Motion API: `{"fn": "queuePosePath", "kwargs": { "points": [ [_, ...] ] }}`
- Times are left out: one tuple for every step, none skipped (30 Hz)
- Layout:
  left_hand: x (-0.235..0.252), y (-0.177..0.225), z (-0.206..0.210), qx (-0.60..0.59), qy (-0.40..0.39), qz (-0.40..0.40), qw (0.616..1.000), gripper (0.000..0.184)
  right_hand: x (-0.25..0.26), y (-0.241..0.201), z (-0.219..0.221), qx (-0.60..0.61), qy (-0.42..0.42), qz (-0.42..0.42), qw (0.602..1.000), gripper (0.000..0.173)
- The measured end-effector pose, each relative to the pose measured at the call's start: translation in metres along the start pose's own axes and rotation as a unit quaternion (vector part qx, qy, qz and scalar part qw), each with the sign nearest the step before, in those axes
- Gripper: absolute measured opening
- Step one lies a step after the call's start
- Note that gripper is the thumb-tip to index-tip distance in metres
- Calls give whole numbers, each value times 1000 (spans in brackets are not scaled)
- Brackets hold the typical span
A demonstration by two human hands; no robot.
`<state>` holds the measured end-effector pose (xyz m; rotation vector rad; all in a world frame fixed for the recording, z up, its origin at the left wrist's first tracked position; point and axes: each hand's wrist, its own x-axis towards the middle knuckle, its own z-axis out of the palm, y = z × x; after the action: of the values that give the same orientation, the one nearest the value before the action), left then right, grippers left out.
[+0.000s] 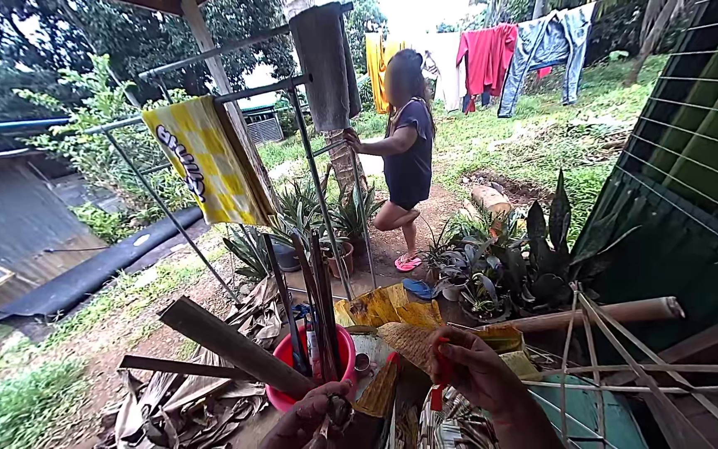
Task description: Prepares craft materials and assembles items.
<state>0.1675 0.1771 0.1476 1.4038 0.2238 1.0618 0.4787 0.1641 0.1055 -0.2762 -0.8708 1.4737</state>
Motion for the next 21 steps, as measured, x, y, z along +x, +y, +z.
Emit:
{"fn": "queuePosePath", "kwargs": {
  "points": [
    [3, 2, -1, 32, -22, 18, 999, 28, 0, -2, -1, -19, -13, 0, 1000, 14],
    [6, 3, -3, 65, -41, 35, 996, 31, 1, -5, 1, -36, -17, 0, 999, 13],
    [9, 6, -4, 99, -54, 46, 993, 34, 2, -7, 4, -49, -20, 0, 999, 13],
    [12, 8, -6, 128, -64, 55, 988, 37, 4, -9, 7, -63, -24, -1, 998, 12],
    [15, 9, -8, 151, -72, 65, 984, 40, 6, -12, 11, -79, -32, 1, 996, 13],
    [18, 10, -11, 170, -79, 73, 980, 42, 9, -15, 15, -96, -42, 4, 994, 13],
    [22, 12, -13, 184, -84, 80, 976, 43, 12, -18, 20, -114, -54, 9, 992, 14],
    [25, 13, -15, 197, -87, 85, 973, 45, 16, -21, 24, -135, -69, 13, 988, 14],
    [28, 14, -16, 210, -89, 90, 969, 47, 20, -24, 27, -161, -85, 14, 983, 14],
    [31, 15, -17, 216, -91, 96, 968, 49, 24, -26, 30, -190, -104, 11, 976, 14],
    [33, 15, -18, 212, -91, 100, 968, 51, 29, -28, 33, -217, -120, 4, 969, 15],
    [35, 15, -18, 202, -90, 102, 970, 54, 34, -29, 37, -230, -132, 0, 964, 15],
    [36, 15, -17, 191, -86, 101, 973, 56, 38, -30, 41, -232, -141, -1, 962, 16],
    [37, 14, -15, 180, -81, 100, 975, 57, 42, -30, 46, -228, -146, 2, 963, 16],
    [37, 13, -13, 169, -76, 100, 978, 59, 44, -30, 51, -213, -150, 10, 965, 17],
    [37, 12, -11, 162, -71, 99, 979, 61, 47, -30, 56, -193, -152, 17, 969, 17],
    [36, 11, -10, 160, -68, 97, 980, 62, 48, -29, 61, -173, -153, 23, 973, 18],
    [36, 10, -9, 162, -66, 97, 980, 64, 49, -28, 65, -153, -156, 29, 975, 19],
    [35, 10, -9, 166, -64, 100, 979, 64, 50, -28, 69, -134, -158, 35, 978, 19],
    [35, 9, -9, 171, -60, 104, 978, 64, 50, -27, 74, -129, -158, 39, 978, 19],
    [34, 8, -9, 174, -55, 106, 977, 64, 50, -27, 79, -141, -161, 41, 976, 19]
  ]
}}
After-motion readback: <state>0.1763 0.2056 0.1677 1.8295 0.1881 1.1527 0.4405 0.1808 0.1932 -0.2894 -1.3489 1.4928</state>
